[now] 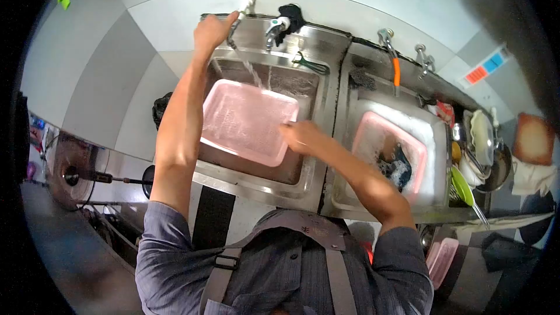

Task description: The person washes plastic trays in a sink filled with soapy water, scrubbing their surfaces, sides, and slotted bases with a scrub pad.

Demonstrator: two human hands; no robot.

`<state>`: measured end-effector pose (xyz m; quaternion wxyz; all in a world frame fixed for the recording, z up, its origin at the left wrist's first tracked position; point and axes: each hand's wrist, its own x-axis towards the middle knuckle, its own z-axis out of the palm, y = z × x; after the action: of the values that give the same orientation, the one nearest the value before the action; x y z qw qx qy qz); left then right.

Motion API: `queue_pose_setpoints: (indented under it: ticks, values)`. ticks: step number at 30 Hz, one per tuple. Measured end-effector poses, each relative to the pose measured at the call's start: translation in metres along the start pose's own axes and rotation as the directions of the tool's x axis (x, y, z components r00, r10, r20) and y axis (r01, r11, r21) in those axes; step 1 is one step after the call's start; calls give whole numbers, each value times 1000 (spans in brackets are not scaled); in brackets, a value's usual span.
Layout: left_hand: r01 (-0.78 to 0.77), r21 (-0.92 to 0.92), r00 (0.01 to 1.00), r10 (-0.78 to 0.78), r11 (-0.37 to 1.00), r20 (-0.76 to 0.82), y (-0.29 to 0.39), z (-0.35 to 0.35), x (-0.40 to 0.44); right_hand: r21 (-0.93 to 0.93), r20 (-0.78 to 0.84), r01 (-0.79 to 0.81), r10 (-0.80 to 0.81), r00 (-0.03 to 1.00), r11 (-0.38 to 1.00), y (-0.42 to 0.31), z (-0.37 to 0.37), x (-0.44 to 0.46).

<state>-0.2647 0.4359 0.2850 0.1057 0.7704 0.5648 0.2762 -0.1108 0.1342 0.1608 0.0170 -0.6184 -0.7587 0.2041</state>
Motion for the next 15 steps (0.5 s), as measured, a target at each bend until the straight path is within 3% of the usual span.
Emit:
queue_pose_setpoints:
  ticks: [4,5,8,9,11,13,15]
  values:
    - [-17,55,1000,15,998,22,4,8,10,83,-314,-34,59,948,996,65,30,-93]
    - [-7,60,998,4,998,58,2,7,13,93,-311,-49,76,947,994,72,28,-112]
    - [-77,63,992,71,995,101,-10,3,16,186,-338,-326,372,865,927,78,13,-168]
    - [-95,-106,976,113,990,187,-35,12,30,208,-319,-414,462,828,886,81,8,-186]
    - [28,-513,953,132,858,273,-54,11,19,268,-311,-491,557,770,829,116,25,-220]
    - [56,-615,921,197,787,336,-56,-4,1,150,-384,-459,480,789,876,161,48,-255]
    - [-32,-476,984,111,879,140,-51,-5,-9,161,-157,-752,769,620,639,197,60,-283]
